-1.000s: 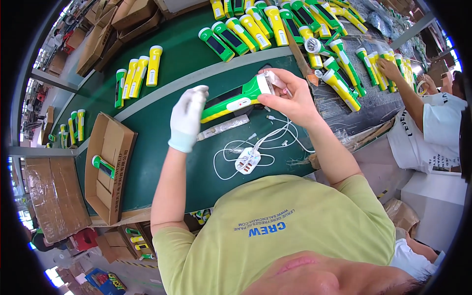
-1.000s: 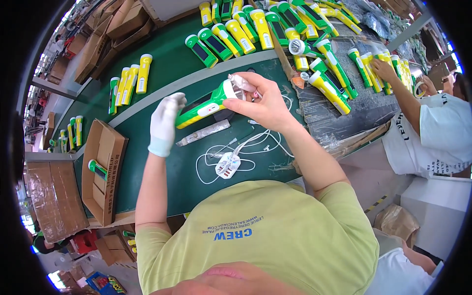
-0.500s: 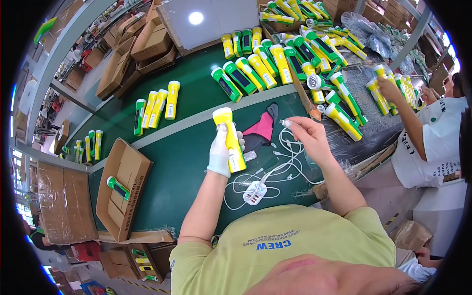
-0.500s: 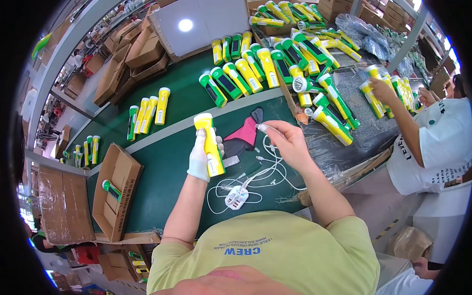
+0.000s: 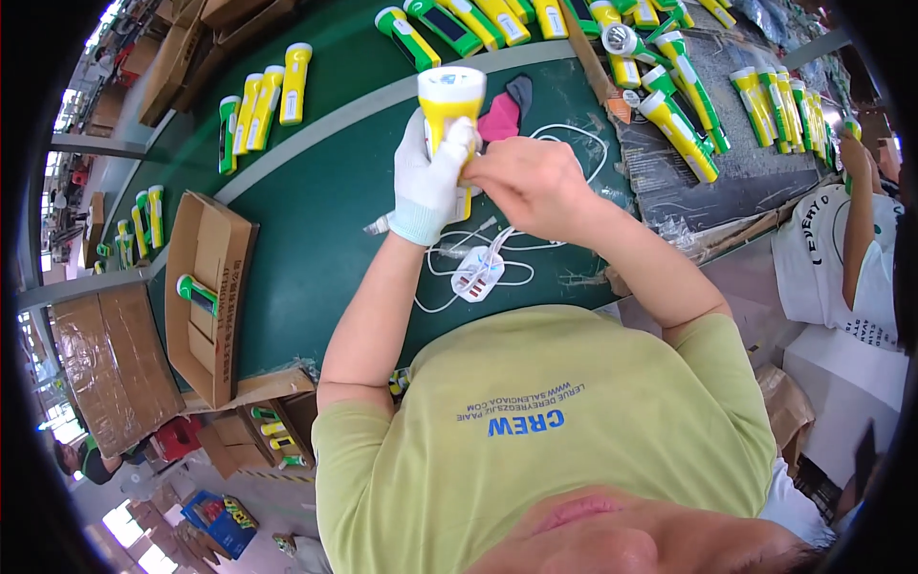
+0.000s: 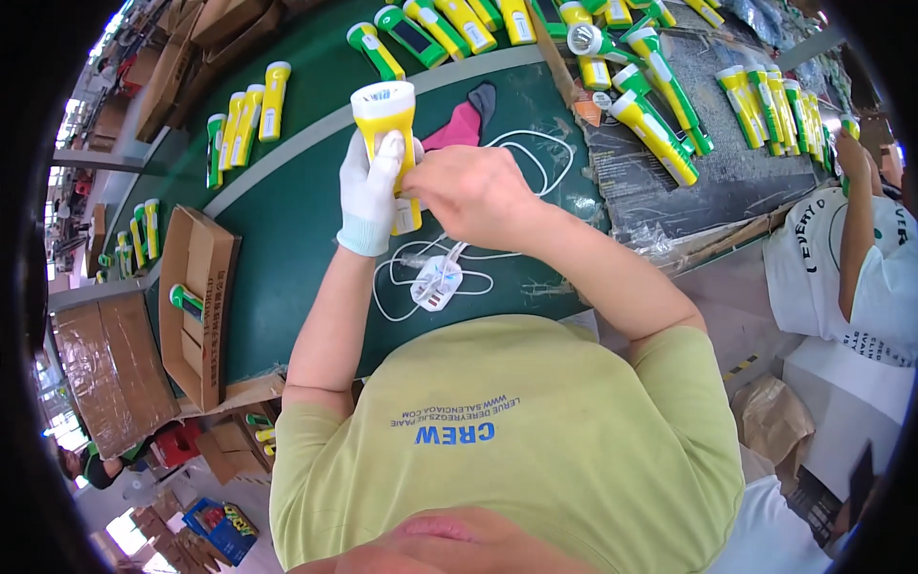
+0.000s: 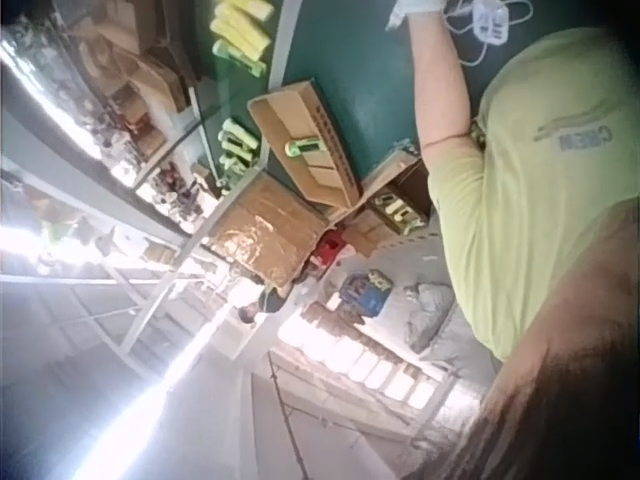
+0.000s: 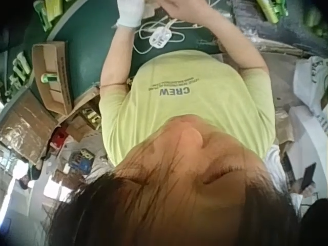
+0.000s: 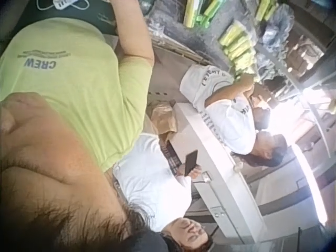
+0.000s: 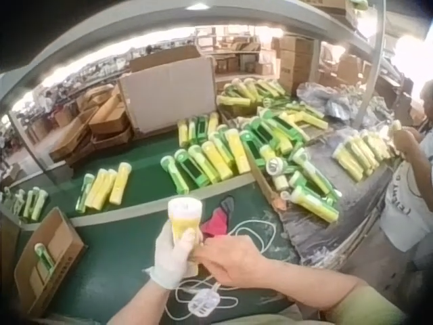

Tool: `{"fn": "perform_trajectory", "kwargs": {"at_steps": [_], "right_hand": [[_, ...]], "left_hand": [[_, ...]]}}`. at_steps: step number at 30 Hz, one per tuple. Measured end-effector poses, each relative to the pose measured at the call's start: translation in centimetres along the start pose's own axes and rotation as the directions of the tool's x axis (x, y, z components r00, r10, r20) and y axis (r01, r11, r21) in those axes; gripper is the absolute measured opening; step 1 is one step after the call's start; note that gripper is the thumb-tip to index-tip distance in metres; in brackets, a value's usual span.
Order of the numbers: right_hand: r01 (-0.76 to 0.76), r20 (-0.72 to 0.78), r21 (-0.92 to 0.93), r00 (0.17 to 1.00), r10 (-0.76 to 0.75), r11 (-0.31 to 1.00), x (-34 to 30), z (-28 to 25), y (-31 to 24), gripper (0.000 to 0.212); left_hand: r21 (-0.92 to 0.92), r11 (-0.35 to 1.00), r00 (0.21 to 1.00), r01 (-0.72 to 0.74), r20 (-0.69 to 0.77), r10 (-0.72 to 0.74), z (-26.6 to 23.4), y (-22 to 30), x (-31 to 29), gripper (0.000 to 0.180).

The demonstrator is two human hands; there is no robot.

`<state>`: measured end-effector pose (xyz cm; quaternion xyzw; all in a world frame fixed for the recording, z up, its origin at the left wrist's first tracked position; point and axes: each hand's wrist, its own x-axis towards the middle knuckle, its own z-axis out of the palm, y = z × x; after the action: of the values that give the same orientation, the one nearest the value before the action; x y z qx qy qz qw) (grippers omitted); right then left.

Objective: Assembling and testing LED flashlights on a factory production line.

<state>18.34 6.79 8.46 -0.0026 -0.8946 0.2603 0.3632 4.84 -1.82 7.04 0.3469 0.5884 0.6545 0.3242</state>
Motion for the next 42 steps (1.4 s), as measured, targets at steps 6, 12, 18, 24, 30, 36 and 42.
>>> {"fn": "perform_trajectory", "kwargs": {"at_steps": [6,12,18,24,30,36,42], "right_hand": [[-0.051,0.239,0.098,0.971,0.027,0.994,-5.1,0.6,-2.6,0.02],[-0.162,0.29,0.302,0.954,0.072,0.939,-7.3,1.5,-3.5,0.016],[-0.597,0.43,0.742,0.772,0.468,0.304,-5.7,0.8,-4.1,0.018],[-0.56,0.32,0.817,0.64,0.698,0.139,-2.4,-1.9,-0.2,0.018],[-0.516,0.076,0.591,0.801,0.593,0.62,-0.4,-2.6,-0.9,0.016],[-0.451,-0.07,0.499,0.83,0.554,0.74,-0.3,-2.3,-1.7,0.013],[-0.381,-0.159,0.235,0.892,0.422,0.894,-0.8,-2.4,-2.2,0.011]], "left_hand": [[-0.362,0.931,0.988,0.041,0.156,0.017,0.0,1.6,-0.4,0.031],[-0.444,0.886,0.979,0.131,0.197,-0.046,0.2,1.7,-0.4,0.035],[-0.396,0.903,0.961,0.166,0.271,-0.057,0.2,-0.8,-0.6,0.056],[-0.61,0.699,0.912,0.372,0.38,-0.153,-0.4,-0.9,-1.6,0.066],[-0.656,0.528,0.841,0.54,0.439,-0.316,0.5,-0.4,-1.9,0.073],[-0.563,0.654,0.862,0.506,0.314,-0.398,0.8,-0.1,-2.7,0.069],[-0.425,0.846,0.94,0.323,0.251,-0.233,0.6,-0.3,-3.4,0.065]]}}
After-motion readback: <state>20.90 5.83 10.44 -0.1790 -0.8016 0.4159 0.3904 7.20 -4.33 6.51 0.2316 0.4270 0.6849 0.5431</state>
